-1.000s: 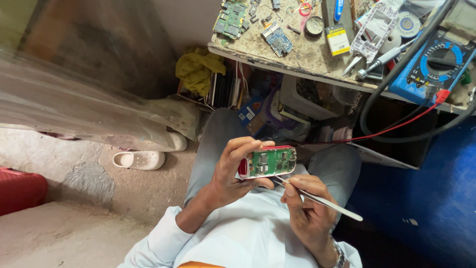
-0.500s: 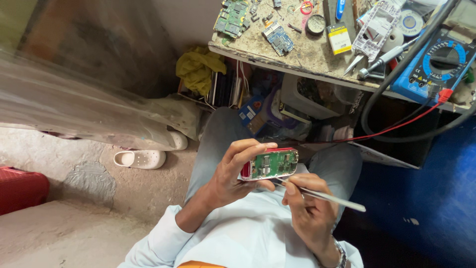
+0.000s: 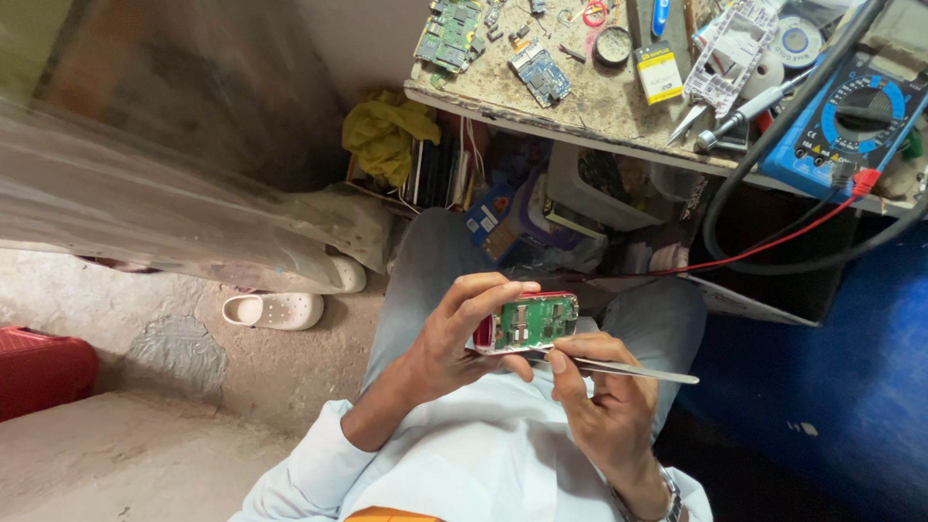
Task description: The person sits on the floor and uses a metal tool to scrape and clean a green circuit board. They then use a hot air gun to heat specific components on the board while holding it with tweezers.
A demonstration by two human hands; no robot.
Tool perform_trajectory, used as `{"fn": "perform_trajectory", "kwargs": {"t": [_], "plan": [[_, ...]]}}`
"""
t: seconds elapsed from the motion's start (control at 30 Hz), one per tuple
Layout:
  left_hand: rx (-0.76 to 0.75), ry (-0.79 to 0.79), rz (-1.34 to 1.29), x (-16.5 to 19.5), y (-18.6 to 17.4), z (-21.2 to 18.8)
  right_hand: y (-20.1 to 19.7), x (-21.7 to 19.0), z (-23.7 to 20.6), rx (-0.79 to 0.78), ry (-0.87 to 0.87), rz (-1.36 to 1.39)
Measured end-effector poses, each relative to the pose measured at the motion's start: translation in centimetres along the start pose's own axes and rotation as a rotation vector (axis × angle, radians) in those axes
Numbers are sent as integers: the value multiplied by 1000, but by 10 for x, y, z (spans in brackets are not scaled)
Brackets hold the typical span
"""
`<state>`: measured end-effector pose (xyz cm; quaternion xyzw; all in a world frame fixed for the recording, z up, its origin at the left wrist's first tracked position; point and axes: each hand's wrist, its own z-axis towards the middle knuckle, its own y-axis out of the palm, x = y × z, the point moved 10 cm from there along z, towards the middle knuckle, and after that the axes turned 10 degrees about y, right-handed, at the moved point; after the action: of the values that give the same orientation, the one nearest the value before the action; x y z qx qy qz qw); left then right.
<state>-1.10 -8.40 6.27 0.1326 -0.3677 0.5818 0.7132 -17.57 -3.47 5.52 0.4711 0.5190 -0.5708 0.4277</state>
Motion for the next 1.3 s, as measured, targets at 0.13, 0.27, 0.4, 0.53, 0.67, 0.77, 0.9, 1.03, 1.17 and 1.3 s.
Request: {"fn": "perform_trajectory", "kwargs": {"t": [0.13, 0.27, 0.4, 0.53, 0.67, 0.77, 0.9, 1.03, 1.17, 1.3], "plan": [[-1, -37, -15, -4, 2, -2, 0, -2, 2, 10, -34, -58], [18, -42, 21, -6, 0, -3, 2, -8, -2, 22, -108, -116], [40, -78, 4, -11, 3, -9, 5, -15, -7, 36, -199, -191], [68, -110, -26, -15, 5, -15, 7, -26, -12, 35, -325, -268], [92, -145, -13, -17, 6, -18, 9, -28, -12, 24, -329, -309], [107, -143, 3, -15, 8, -22, 11, -28, -16, 20, -350, -350], [130, -168, -39, -15, 8, -22, 11, -30, -21, 52, -404, -351], [162, -172, -81, -15, 7, -19, 3, -32, -26, 92, -455, -330], [181, -168, -132, -17, 9, -19, -24, -33, -31, 246, -490, -137], [173, -151, -164, -18, 9, -21, -42, -10, -20, 280, -287, 99]]}}
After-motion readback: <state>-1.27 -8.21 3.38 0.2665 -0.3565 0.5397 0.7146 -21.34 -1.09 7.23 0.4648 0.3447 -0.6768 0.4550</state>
